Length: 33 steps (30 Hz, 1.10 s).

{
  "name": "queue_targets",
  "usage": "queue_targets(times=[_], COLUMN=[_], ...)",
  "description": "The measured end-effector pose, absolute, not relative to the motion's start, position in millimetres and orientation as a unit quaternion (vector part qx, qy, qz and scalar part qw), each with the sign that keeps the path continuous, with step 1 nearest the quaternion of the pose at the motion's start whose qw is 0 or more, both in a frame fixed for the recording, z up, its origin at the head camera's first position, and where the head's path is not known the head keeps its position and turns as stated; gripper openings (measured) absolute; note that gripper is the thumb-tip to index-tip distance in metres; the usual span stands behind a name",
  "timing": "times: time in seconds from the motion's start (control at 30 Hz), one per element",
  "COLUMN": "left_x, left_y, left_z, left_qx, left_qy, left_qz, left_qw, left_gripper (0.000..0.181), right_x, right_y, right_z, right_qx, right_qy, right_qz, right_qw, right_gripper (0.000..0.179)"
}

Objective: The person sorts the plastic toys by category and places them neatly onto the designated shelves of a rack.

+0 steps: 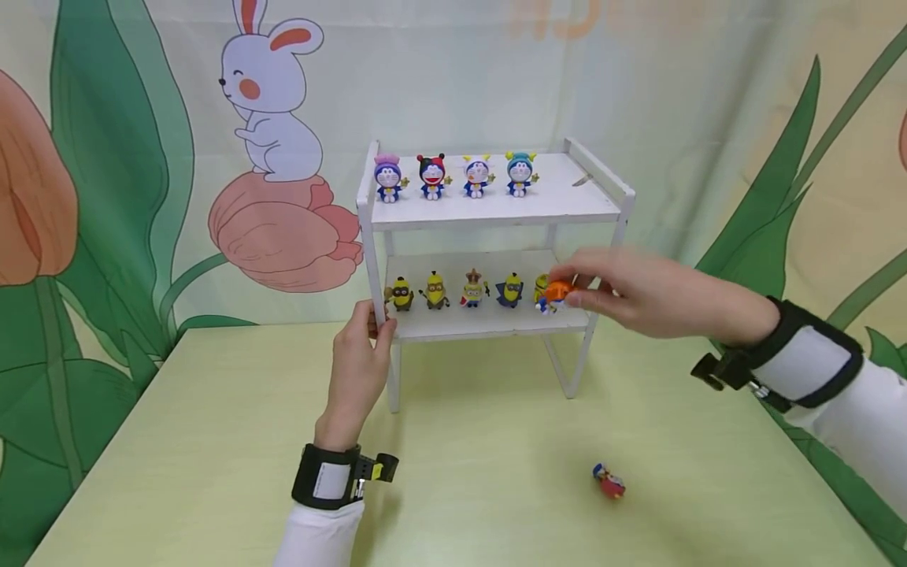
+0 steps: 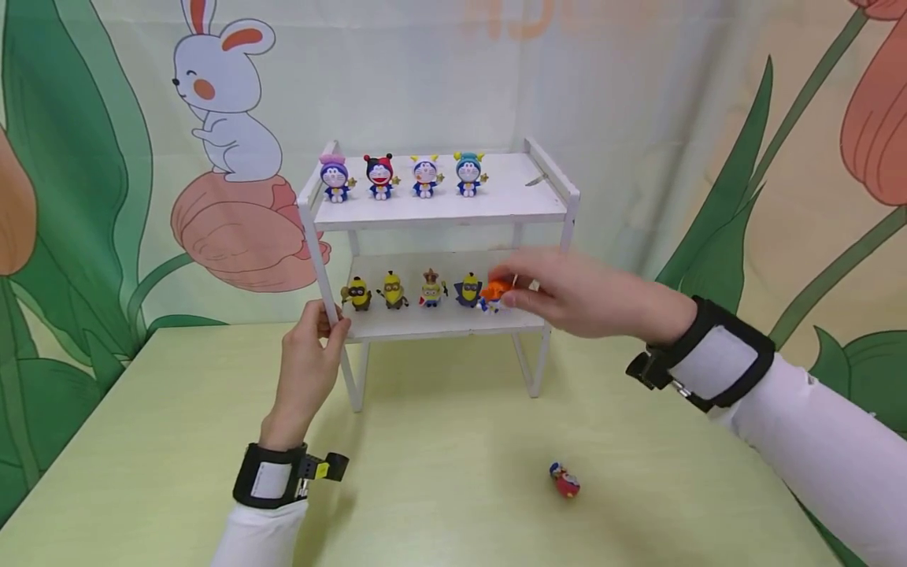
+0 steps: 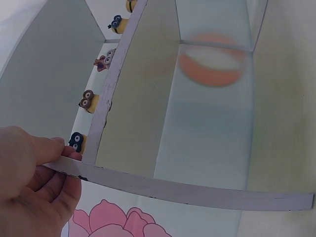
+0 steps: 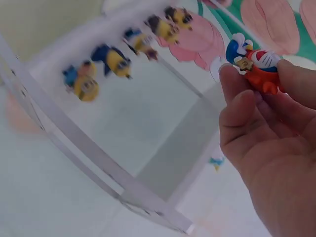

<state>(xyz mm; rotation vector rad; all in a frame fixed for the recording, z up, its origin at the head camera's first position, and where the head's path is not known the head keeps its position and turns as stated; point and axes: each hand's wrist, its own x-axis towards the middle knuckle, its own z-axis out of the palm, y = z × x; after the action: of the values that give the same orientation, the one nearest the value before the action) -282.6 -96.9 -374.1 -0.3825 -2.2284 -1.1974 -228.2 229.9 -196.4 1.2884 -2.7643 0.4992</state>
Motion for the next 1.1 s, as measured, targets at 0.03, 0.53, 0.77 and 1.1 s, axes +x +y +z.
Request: queue_targets(times=[0.03, 0.53, 0.77, 1.1], left_x=[-283, -284, -283, -284], left_y=[-97, -99, -97, -98], left_z=[-374, -375, -376, -376], left_qx=[-0.144, -0.145, -0.143, -0.146], left_qy=[-0.834, -0.832, -0.834, -0.833], left_qz=[-0.448, -0.452, -0.451, -0.447], left_qw=[0.288, 0.287, 0.284, 0.292], left_gripper=[0.020, 0.020, 0.020, 0.020], right_x=[-230, -289, -317, -336], right_y=[230, 227, 230, 228], right_z=[-188, -112, -111, -110], right_qx=[0.414, 0.308, 0.248, 0.228], right_qy=[-0.895, -0.939, -0.961, -0.966], right_qz=[0.164, 0.123, 0.112, 0.122], right_qw=[0.030, 0.088, 0.049, 0.000], right_gripper=[0.026, 0.031, 0.036, 0.038])
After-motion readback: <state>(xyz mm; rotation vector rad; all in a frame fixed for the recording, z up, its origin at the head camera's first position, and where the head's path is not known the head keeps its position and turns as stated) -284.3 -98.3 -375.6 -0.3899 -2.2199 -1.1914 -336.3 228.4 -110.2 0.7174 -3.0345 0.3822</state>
